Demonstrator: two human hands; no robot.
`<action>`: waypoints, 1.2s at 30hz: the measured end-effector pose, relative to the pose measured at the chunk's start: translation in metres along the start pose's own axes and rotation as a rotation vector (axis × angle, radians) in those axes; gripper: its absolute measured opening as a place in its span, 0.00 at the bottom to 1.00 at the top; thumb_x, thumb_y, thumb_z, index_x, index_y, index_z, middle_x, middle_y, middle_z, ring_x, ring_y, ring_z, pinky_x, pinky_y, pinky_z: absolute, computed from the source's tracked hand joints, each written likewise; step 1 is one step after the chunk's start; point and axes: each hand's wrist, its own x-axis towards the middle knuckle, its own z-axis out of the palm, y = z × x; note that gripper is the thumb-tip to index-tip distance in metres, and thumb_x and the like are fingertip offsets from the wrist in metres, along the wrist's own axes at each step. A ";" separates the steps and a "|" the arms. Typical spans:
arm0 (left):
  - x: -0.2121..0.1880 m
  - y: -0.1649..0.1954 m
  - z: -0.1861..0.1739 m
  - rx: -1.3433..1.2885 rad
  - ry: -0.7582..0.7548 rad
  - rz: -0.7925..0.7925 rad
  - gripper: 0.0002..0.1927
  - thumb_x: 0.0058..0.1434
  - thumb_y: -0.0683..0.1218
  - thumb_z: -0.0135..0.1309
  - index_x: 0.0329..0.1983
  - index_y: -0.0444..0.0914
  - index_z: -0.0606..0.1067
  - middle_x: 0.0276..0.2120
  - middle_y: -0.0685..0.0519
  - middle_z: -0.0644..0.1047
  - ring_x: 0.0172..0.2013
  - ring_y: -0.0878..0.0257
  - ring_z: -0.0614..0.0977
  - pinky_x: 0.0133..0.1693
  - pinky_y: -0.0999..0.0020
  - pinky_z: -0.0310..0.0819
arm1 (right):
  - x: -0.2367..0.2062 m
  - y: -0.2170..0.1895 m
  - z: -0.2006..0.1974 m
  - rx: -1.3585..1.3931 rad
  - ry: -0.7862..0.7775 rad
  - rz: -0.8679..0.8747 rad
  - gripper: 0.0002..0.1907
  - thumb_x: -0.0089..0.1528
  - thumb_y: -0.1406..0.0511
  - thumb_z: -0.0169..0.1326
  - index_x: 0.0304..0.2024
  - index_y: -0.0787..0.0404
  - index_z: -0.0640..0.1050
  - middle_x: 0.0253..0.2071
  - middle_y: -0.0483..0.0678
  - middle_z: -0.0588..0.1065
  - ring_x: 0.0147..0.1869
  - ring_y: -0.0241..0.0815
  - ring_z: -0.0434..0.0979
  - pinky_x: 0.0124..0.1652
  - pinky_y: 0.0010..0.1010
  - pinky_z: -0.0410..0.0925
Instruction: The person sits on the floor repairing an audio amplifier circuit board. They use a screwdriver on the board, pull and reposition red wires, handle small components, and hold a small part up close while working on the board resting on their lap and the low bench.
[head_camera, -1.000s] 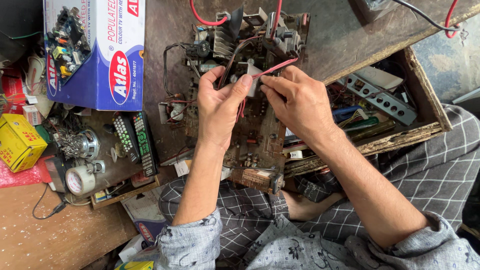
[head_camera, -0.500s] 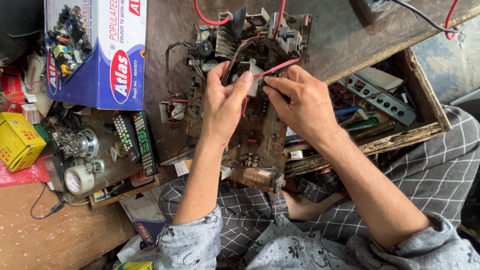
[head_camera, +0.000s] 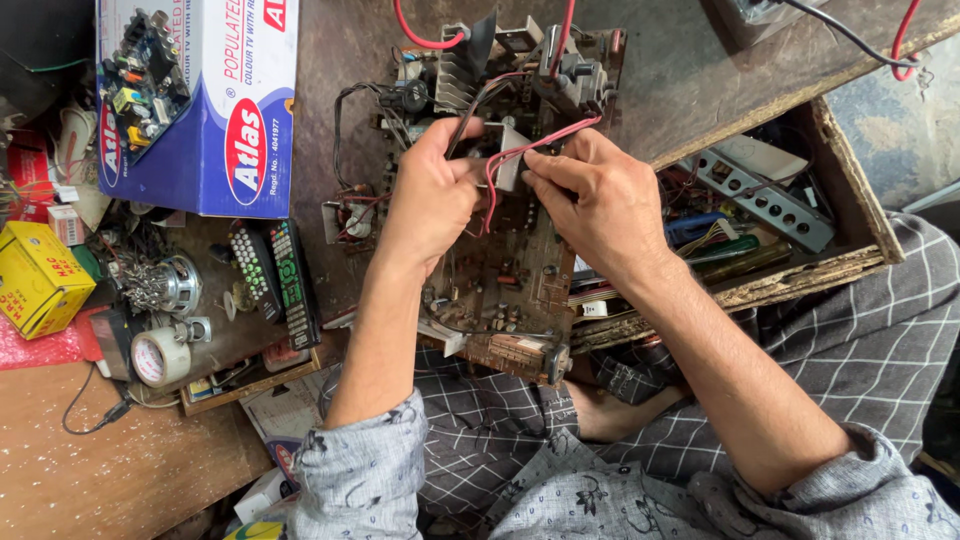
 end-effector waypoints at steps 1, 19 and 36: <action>0.002 0.003 0.000 0.010 -0.015 -0.007 0.24 0.64 0.35 0.47 0.65 0.34 0.65 0.45 0.47 0.83 0.42 0.66 0.83 0.42 0.67 0.77 | 0.000 0.000 0.000 -0.002 -0.002 0.006 0.10 0.63 0.64 0.66 0.46 0.59 0.86 0.32 0.46 0.74 0.31 0.41 0.76 0.30 0.34 0.70; -0.007 0.038 0.003 -0.096 -0.005 -0.230 0.23 0.69 0.53 0.49 0.63 0.38 0.69 0.47 0.54 0.79 0.44 0.67 0.81 0.43 0.62 0.83 | -0.003 -0.001 -0.003 0.114 0.020 0.051 0.10 0.63 0.65 0.65 0.46 0.61 0.85 0.32 0.46 0.74 0.32 0.39 0.75 0.31 0.32 0.69; 0.002 0.037 0.003 0.089 0.231 -0.278 0.22 0.61 0.39 0.60 0.57 0.32 0.71 0.32 0.48 0.84 0.29 0.65 0.85 0.30 0.69 0.85 | -0.007 -0.006 0.002 -0.101 -0.023 -0.083 0.13 0.63 0.66 0.63 0.51 0.54 0.85 0.34 0.46 0.70 0.31 0.42 0.75 0.29 0.36 0.69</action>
